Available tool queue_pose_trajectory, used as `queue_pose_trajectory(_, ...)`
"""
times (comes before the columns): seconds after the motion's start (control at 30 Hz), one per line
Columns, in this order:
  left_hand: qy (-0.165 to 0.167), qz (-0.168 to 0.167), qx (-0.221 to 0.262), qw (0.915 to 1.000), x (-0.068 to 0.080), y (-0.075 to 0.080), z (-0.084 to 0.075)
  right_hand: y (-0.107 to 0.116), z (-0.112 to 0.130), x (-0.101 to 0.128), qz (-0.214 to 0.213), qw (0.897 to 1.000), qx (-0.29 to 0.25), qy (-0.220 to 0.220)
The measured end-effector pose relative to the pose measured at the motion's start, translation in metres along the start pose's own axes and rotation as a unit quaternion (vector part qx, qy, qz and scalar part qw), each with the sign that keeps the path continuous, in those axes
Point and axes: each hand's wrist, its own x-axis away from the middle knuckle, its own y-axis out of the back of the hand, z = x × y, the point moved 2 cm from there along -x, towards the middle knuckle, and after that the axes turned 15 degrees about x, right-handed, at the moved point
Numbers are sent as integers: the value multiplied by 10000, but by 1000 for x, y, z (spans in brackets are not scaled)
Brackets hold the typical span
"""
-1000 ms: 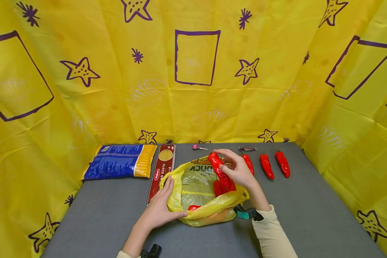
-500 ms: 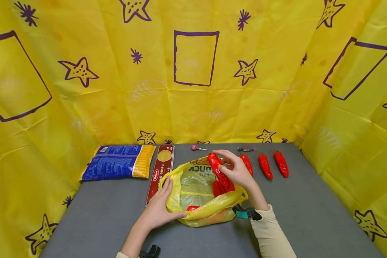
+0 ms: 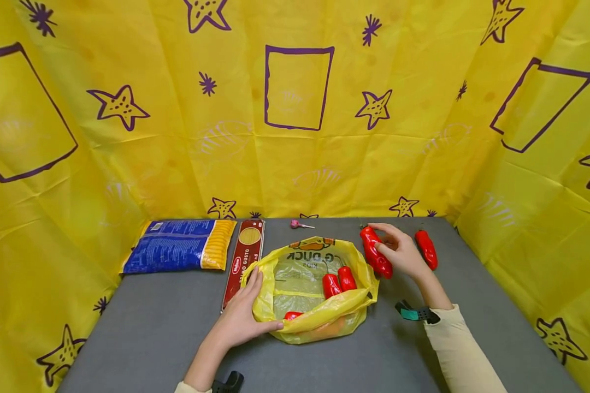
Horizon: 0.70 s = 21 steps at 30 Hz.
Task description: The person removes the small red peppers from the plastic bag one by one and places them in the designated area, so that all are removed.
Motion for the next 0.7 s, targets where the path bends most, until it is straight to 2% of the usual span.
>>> queue_pose_trajectory(0.17, -11, -8, -58, 10000, -1, 0, 2, 28, -42, 13, -206, 9980, 448, -384)
queue_pose_trajectory(0.27, 45, 21, -57, 10000, -2, 0, 2, 46, -64, 21, -266, 9966, 435, -649)
queue_pose_trajectory(0.47, 69, 24, -37, 10000, -2, 1, 2, 78, -105, 36, -170, 9922, 634, -1058)
queue_pose_trajectory(0.7, 139, 92, 30, 9999, -1, 0, 3, 98, -146, 50, -42, 9877, 709, -1391)
